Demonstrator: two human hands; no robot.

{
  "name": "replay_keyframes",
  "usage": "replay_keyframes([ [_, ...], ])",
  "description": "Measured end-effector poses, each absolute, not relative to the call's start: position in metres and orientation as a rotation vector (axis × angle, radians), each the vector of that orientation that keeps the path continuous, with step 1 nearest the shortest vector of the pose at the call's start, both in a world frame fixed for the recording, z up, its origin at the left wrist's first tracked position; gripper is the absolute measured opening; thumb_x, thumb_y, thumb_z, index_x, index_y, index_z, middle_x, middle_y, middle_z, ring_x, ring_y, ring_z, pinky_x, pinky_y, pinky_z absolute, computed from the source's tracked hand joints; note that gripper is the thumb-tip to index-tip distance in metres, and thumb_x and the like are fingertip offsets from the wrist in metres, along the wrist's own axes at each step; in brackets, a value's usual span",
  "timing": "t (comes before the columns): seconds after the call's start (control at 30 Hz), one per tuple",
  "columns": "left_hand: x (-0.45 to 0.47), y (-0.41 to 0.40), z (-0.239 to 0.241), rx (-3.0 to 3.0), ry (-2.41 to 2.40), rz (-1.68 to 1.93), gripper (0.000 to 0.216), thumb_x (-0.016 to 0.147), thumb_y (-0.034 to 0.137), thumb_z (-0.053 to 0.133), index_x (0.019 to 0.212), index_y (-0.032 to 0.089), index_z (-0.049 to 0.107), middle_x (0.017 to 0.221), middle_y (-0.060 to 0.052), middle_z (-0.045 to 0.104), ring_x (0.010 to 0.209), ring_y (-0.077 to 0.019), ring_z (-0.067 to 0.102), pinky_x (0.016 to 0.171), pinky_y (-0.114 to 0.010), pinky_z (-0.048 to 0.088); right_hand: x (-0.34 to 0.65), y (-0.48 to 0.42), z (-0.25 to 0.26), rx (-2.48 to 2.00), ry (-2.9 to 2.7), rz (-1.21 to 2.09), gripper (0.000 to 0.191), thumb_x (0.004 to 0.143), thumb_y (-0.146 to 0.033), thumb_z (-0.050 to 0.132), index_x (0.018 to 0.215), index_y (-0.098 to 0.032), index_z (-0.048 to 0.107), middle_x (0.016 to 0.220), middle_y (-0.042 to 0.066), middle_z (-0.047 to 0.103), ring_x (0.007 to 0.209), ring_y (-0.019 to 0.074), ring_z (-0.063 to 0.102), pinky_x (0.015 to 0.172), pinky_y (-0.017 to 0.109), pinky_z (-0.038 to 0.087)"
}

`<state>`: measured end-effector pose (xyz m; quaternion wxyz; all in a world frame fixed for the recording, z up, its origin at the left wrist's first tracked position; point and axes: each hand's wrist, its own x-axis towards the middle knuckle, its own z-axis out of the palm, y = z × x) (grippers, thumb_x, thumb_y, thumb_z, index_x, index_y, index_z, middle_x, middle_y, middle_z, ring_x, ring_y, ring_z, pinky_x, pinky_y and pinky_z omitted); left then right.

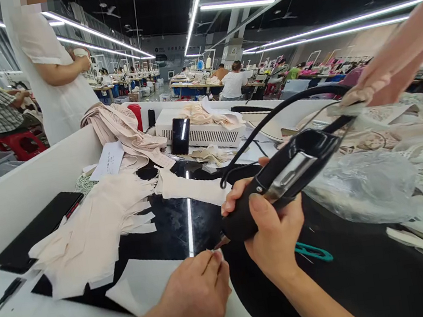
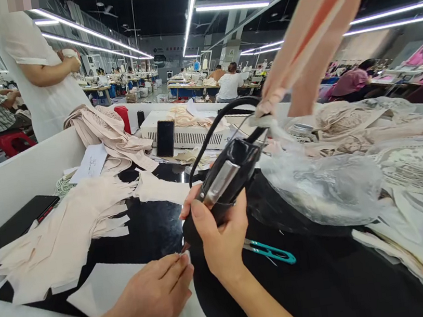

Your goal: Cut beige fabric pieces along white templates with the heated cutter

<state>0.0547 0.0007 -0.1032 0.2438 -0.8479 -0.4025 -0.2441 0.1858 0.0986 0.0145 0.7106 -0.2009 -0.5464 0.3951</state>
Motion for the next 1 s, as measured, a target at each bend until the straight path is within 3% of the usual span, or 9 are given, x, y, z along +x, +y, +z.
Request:
replay_keyframes([
  [0.17, 0.050, 0.001, -0.110, -2.335, -1.082, -0.604, 0.031, 0.127, 0.021, 0.060, 0.147, 0.006, 0.079, 0.133, -0.018, 0.091, 0.123, -0.0255, 0.085, 0.097, -0.036, 0.069, 0.184, 0.098, 0.009, -0.451, -1.259, 0.837, 0.027, 0.101, -0.039, 0.090, 0.112, -0.030, 0.067, 0.083, -0.007, 0.076, 0.058, 0.0148, 0.071, 0.055, 0.027, 0.063],
  [0.6, 0.046, 0.003, -0.107, -2.347, -1.058, -0.574, 0.031, 0.128, 0.020, 0.059, 0.146, 0.005, 0.079, 0.133, -0.018, 0.091, 0.116, -0.0242, 0.087, 0.095, -0.035, 0.070, 0.182, 0.100, 0.009, -0.418, -1.279, 0.839, 0.026, 0.101, -0.033, 0.087, 0.113, -0.031, 0.065, 0.081, -0.008, 0.076, 0.058, 0.0146, 0.070, 0.055, 0.027, 0.062],
  [0.8, 0.048, 0.005, -0.106, -2.361, -1.090, -0.590, 0.032, 0.129, 0.025, 0.060, 0.145, 0.006, 0.079, 0.131, -0.019, 0.091, 0.116, -0.0254, 0.087, 0.090, -0.035, 0.068, 0.183, 0.102, 0.008, -0.444, -1.281, 0.863, 0.027, 0.103, -0.039, 0.089, 0.111, -0.031, 0.065, 0.082, -0.007, 0.078, 0.058, 0.0168, 0.073, 0.057, 0.033, 0.069],
  [1.0, 0.050, 0.008, -0.103, -2.335, -1.091, -0.608, 0.026, 0.128, 0.023, 0.062, 0.140, 0.010, 0.081, 0.129, -0.014, 0.091, 0.115, -0.0223, 0.086, 0.087, -0.032, 0.066, 0.193, 0.103, 0.015, -0.478, -1.221, 0.825, 0.044, 0.094, -0.054, 0.103, 0.110, -0.031, 0.069, 0.085, -0.006, 0.078, 0.061, 0.0155, 0.071, 0.058, 0.029, 0.065],
])
